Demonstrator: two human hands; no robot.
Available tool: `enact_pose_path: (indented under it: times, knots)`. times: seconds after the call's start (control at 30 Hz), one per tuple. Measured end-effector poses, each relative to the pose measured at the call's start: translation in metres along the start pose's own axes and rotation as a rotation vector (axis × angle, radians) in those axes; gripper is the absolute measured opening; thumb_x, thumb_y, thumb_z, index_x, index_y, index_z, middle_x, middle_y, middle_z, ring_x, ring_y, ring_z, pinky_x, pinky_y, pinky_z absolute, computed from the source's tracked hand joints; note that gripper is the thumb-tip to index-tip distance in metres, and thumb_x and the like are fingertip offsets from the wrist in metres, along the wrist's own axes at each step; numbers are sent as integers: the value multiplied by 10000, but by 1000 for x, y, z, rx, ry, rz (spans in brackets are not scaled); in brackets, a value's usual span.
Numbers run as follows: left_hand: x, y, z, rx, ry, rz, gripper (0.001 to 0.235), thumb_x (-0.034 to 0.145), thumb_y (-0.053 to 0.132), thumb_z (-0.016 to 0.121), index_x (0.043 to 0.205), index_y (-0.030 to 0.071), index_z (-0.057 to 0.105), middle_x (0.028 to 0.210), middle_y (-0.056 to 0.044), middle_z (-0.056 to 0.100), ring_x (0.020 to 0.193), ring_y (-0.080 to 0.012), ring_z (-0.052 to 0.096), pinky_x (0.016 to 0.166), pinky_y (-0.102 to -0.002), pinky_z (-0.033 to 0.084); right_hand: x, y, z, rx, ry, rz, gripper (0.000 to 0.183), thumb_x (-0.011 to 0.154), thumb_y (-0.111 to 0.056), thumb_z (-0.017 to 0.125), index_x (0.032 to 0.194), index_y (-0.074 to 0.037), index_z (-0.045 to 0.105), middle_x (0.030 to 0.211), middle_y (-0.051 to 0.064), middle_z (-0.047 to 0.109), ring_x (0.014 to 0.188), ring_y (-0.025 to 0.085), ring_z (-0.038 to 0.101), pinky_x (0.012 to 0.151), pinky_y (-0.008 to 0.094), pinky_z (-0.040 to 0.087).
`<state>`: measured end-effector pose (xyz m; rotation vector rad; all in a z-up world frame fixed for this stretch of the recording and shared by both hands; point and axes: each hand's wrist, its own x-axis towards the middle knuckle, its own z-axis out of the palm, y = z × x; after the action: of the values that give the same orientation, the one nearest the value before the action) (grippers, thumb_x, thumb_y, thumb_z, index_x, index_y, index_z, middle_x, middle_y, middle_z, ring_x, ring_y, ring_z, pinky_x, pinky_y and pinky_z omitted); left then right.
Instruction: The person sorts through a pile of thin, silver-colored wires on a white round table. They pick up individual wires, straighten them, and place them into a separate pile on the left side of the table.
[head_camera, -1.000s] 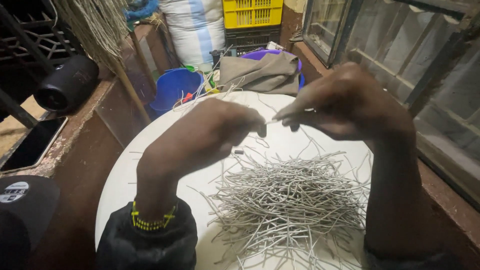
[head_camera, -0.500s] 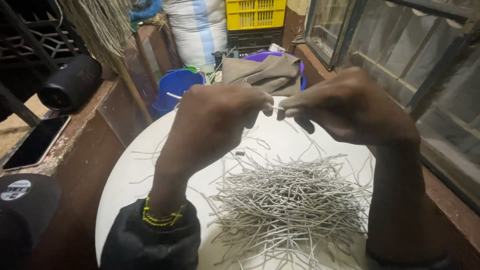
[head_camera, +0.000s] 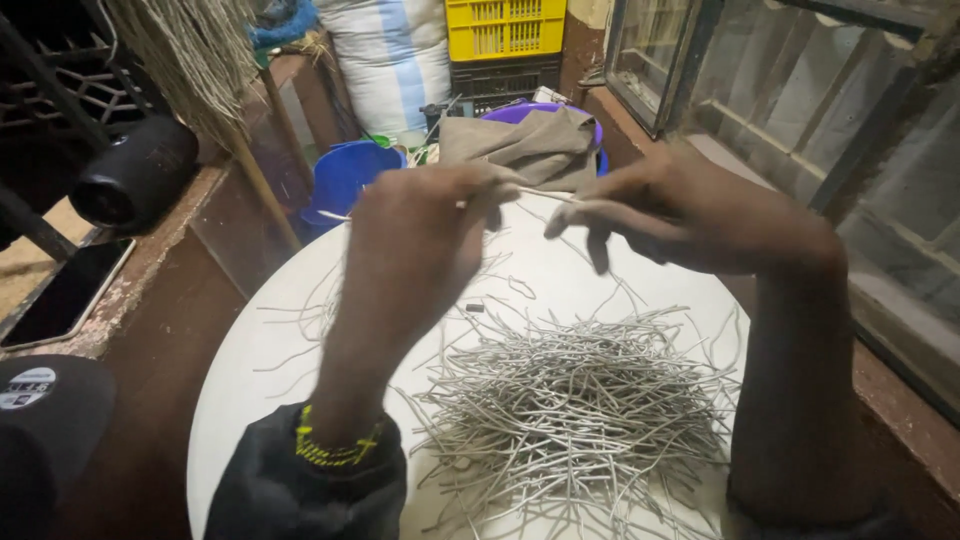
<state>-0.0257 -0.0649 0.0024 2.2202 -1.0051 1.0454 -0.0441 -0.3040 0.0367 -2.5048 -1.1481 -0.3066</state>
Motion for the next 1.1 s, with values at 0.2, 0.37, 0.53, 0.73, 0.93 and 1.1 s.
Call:
enact_pose_path:
  times: [0.2, 0.37, 0.53, 0.73, 0.93, 1.1]
  knots:
    - [0, -8, -13, -112, -55, -62, 167, 973, 159, 673, 890, 188, 816, 716, 42, 770, 555, -135, 667, 519, -341, 444, 4, 4, 4, 76, 0, 138, 352, 998, -338, 535, 1161, -177, 802, 589, -16, 722, 451, 73, 576, 441, 236, 393]
    - [-1, -8, -21, -391, -218, -42, 110, 943, 108, 706, 927, 102, 815, 767, -24, 810, 497, -63, 609, 459, -230, 445, -1, 7, 1, 110, -209, 119, 395, 946, -353, 564, 1217, -171, 786, 650, -30, 828, 443, 63, 652, 406, 225, 517]
    - [-3, 0, -38, -678, -414, 96, 126, 944, 82, 701, 1033, 74, 791, 843, -55, 821, 692, -95, 754, 610, -207, 587, 7, -4, 3, 310, -342, -118, 356, 986, -337, 548, 1068, -94, 796, 554, -17, 680, 407, 53, 581, 397, 211, 485]
    - [-2, -7, -34, -360, -329, -98, 262, 949, 273, 692, 779, 133, 835, 617, 19, 779, 394, -52, 547, 437, -243, 445, 10, 3, 9, 189, -88, -89, 294, 927, -268, 636, 1118, -111, 796, 929, 28, 865, 634, 105, 827, 502, 192, 630]
    - [-4, -15, -25, -339, -422, -144, 168, 912, 213, 703, 841, 188, 854, 622, 71, 785, 486, -41, 671, 511, -251, 494, 13, 11, 23, 140, -151, -46, 259, 921, -248, 654, 1094, -121, 800, 941, 51, 871, 407, 87, 653, 326, 202, 483]
    - [-1, -15, -20, -414, -127, -75, 188, 922, 126, 735, 745, 96, 791, 671, -8, 764, 550, -74, 647, 509, -242, 476, 12, 8, 19, 169, 44, 69, 256, 901, -216, 704, 1116, -125, 810, 883, 14, 861, 635, 80, 739, 515, 217, 539]
